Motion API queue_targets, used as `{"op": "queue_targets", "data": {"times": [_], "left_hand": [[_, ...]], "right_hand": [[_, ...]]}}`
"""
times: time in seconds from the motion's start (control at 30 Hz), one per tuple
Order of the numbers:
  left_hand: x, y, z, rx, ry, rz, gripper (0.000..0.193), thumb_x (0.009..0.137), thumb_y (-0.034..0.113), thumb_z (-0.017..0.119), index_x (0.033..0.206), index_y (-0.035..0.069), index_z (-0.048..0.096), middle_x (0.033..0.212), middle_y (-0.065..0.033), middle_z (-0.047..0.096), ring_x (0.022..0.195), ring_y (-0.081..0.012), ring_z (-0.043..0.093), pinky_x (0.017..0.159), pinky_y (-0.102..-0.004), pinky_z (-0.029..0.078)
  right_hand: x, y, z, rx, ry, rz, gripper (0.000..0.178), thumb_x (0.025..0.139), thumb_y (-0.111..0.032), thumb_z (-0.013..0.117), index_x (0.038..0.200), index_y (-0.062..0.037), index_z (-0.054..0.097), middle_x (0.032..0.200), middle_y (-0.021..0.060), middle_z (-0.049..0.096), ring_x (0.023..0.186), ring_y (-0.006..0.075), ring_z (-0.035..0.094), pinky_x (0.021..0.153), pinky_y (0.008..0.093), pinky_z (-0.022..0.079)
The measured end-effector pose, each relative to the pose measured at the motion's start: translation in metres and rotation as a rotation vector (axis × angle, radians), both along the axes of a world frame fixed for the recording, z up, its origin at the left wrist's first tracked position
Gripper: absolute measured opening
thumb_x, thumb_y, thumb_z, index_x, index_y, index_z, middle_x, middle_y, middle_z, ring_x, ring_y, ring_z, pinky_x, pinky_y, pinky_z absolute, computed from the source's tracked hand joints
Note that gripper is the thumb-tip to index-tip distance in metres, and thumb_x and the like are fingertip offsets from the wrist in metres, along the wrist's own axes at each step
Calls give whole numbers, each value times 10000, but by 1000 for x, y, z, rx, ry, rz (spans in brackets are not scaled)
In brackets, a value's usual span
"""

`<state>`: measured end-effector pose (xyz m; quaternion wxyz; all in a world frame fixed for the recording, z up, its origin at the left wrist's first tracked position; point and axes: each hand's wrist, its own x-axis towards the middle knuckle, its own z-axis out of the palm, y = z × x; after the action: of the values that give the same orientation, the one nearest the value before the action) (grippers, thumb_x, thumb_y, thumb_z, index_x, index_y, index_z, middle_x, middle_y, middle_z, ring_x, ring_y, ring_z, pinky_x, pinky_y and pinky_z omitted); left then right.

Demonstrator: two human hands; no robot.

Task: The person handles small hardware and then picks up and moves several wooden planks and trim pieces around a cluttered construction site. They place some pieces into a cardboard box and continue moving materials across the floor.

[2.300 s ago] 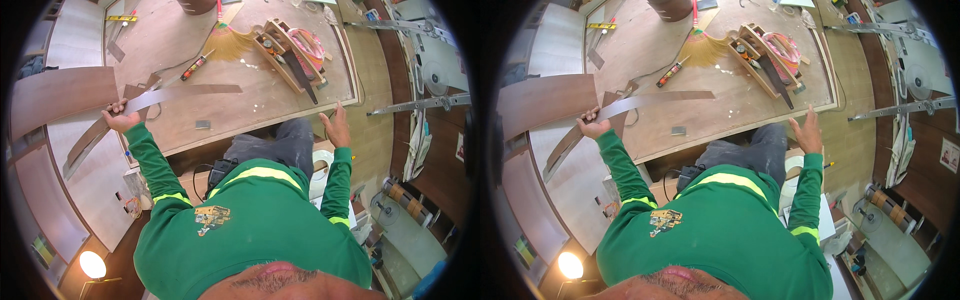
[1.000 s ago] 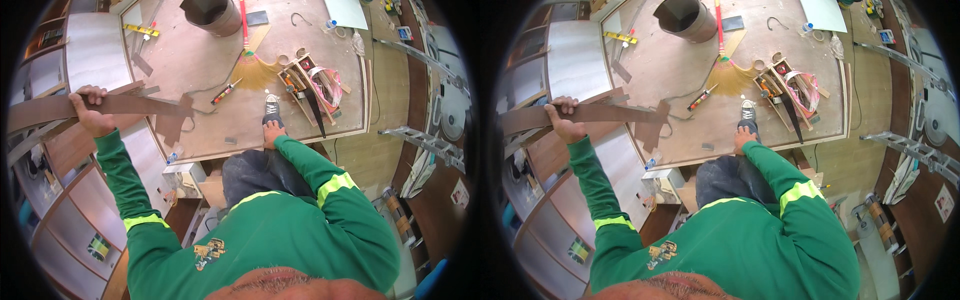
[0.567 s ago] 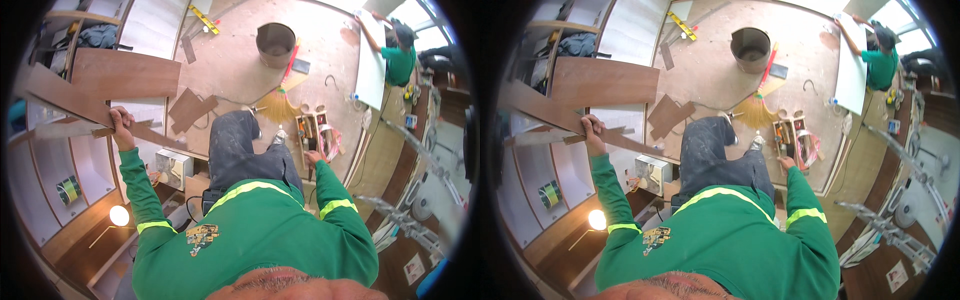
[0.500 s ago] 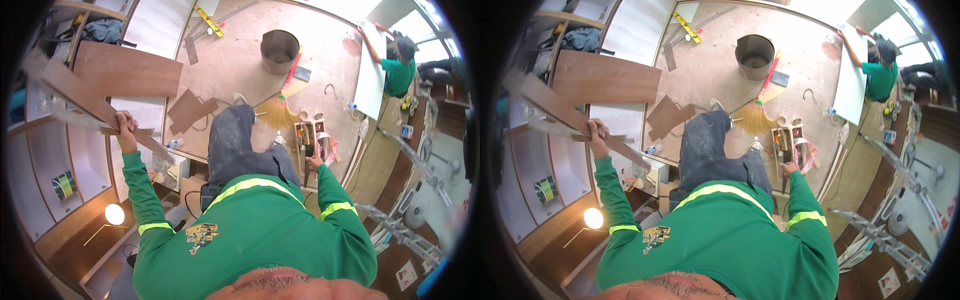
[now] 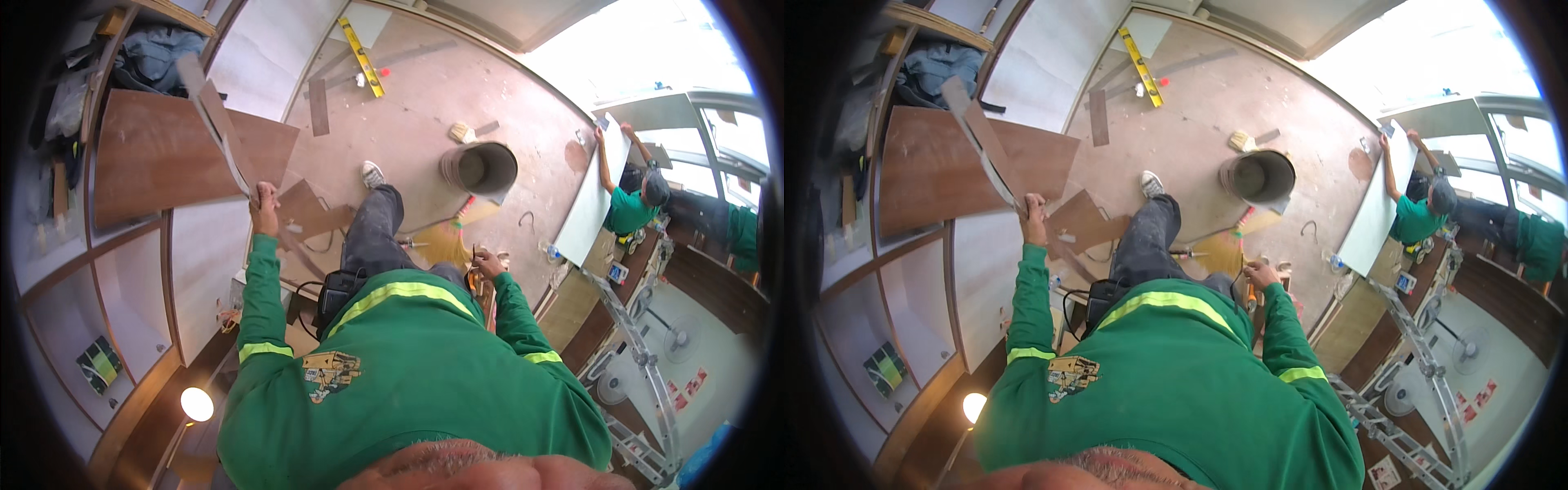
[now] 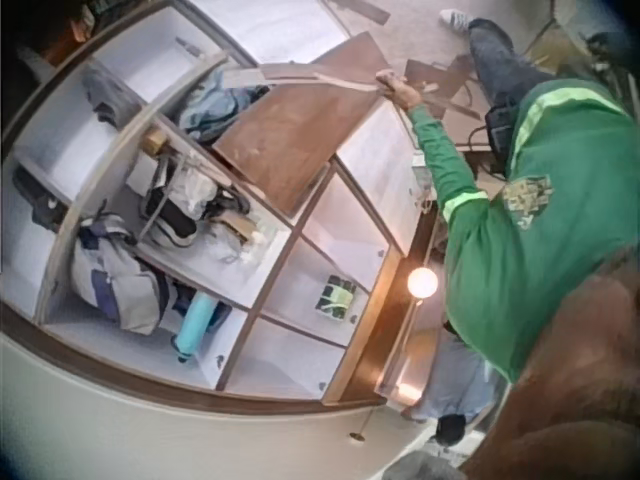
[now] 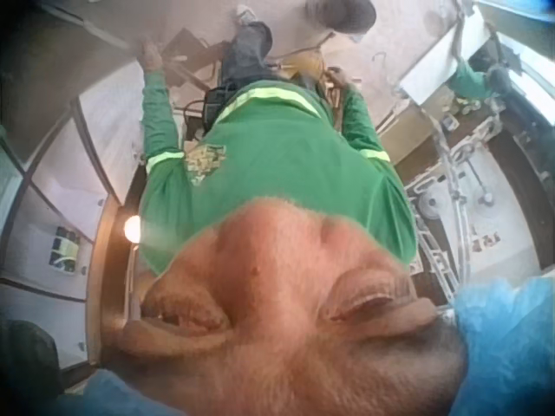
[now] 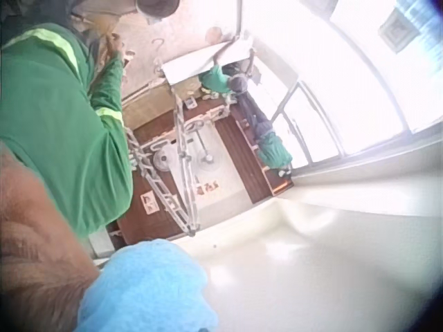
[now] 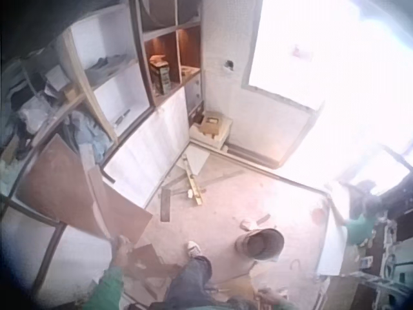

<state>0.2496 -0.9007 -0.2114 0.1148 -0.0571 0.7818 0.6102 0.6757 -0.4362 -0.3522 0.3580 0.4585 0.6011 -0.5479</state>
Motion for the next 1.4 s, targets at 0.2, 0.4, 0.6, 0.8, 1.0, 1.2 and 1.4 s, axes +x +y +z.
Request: {"op": "queue_targets", "data": {"times": [0.2, 0.4, 0.6, 0.8, 1.0, 1.2, 1.4], "left_hand": [[-145, 80, 0, 262, 187, -8, 486, 1057, 535, 453, 842, 100, 480, 724, 29, 354, 651, -95, 354, 659, -287, 400], [-225, 152, -7, 382, 273, 61, 495, 1066, 529, 426, 884, 71, 464, 749, 14, 381, 685, -108, 376, 722, -294, 424], [-253, 204, -41, 364, 198, 181, 394, 1094, 409, 404, 863, 91, 424, 796, -3, 392, 724, -119, 396, 790, -318, 456], [-268, 238, -103, 249, 125, 252, 413, 1091, 455, 395, 882, 99, 402, 827, -18, 380, 729, -153, 413, 867, -406, 500], [-308, 274, -134, 353, 60, 431, 503, 1067, 555, 371, 912, 80, 425, 829, -45, 405, 731, -178, 432, 890, -449, 502], [-311, 297, -229, 348, -10, 504, 555, 1050, 607, 343, 958, 66, 424, 808, -79, 420, 740, -223, 462, 965, -514, 493], [-290, 297, -319, 672, -332, 651, 581, 1010, 651, 403, 992, 72, 448, 832, -104, 508, 845, -300, 554, 1095, -594, 388]], "right_hand": [[-220, 39, 38, 393, 419, 230, 556, 926, -349, 686, 1282, 64, 579, 894, 177, 707, 826, 244, 692, 760, 376, 541], [-382, 80, 68, 509, 396, 478, 571, 919, -374, 658, 1331, 8, 556, 1030, 221, 708, 1018, 382, 677, 895, 438, 523], [-528, 107, 38, 402, 341, 500, 591, 896, -383, 664, 1340, -7, 561, 1225, 249, 671, 1177, 405, 622, 998, 454, 492], [-634, 133, -59, 290, 279, 523, 598, 882, -412, 676, 1328, -23, 596, 1234, 257, 666, 1197, 396, 618, 1034, 443, 478], [-708, 143, -166, 305, 266, 630, 675, 839, -469, 697, 1267, 49, 629, 1243, 295, 648, 1197, 420, 614, 1029, 451, 483], [-772, 105, -289, 309, 125, 634, 748, 823, -540, 722, 1264, 53, 605, 1289, 301, 617, 1238, 405, 591, 1045, 442, 470], [-798, 41, -429, 417, 191, 609, 813, 774, -495, 790, 1240, 106, 505, 1216, 317, 618, 1192, 423, 604, 988, 465, 504]]}}
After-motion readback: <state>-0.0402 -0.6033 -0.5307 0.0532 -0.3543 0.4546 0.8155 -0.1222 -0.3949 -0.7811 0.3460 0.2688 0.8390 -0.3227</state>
